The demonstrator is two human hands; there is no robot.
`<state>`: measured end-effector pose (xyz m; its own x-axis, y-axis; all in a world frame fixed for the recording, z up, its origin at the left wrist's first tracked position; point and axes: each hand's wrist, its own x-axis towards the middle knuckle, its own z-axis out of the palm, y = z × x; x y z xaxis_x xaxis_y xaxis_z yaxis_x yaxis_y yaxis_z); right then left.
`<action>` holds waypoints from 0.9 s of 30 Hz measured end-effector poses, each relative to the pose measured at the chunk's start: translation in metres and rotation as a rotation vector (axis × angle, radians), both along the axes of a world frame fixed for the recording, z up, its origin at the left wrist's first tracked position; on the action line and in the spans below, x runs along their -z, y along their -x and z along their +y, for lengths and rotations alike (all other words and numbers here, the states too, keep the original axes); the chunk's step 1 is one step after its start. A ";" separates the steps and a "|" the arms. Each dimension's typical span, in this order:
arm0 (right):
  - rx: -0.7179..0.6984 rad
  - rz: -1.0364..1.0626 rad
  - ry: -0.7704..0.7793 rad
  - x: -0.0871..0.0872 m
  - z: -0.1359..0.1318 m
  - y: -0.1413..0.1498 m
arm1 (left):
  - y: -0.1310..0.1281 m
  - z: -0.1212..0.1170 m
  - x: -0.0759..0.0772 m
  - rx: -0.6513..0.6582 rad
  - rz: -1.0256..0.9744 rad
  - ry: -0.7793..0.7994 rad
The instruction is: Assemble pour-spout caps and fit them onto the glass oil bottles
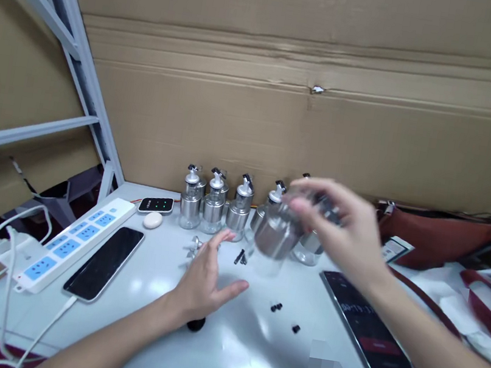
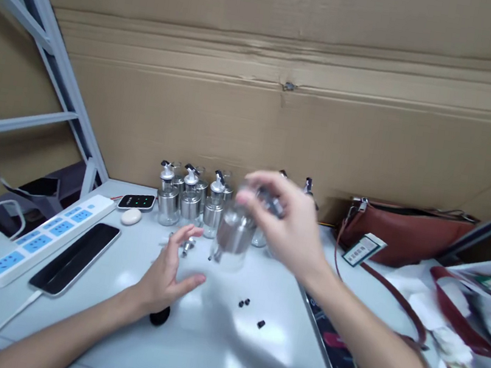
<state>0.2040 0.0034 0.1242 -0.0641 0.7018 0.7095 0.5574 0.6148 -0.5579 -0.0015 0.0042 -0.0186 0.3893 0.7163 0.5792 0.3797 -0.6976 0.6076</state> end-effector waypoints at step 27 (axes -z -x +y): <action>-0.232 0.095 0.254 0.033 -0.012 0.021 | -0.012 -0.007 -0.003 0.189 0.293 0.073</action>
<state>0.1830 -0.0090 0.0907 -0.1843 0.8313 0.5244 0.3579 0.5536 -0.7519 0.0107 -0.0024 -0.0153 0.6610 0.6508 0.3734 0.4135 -0.7313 0.5425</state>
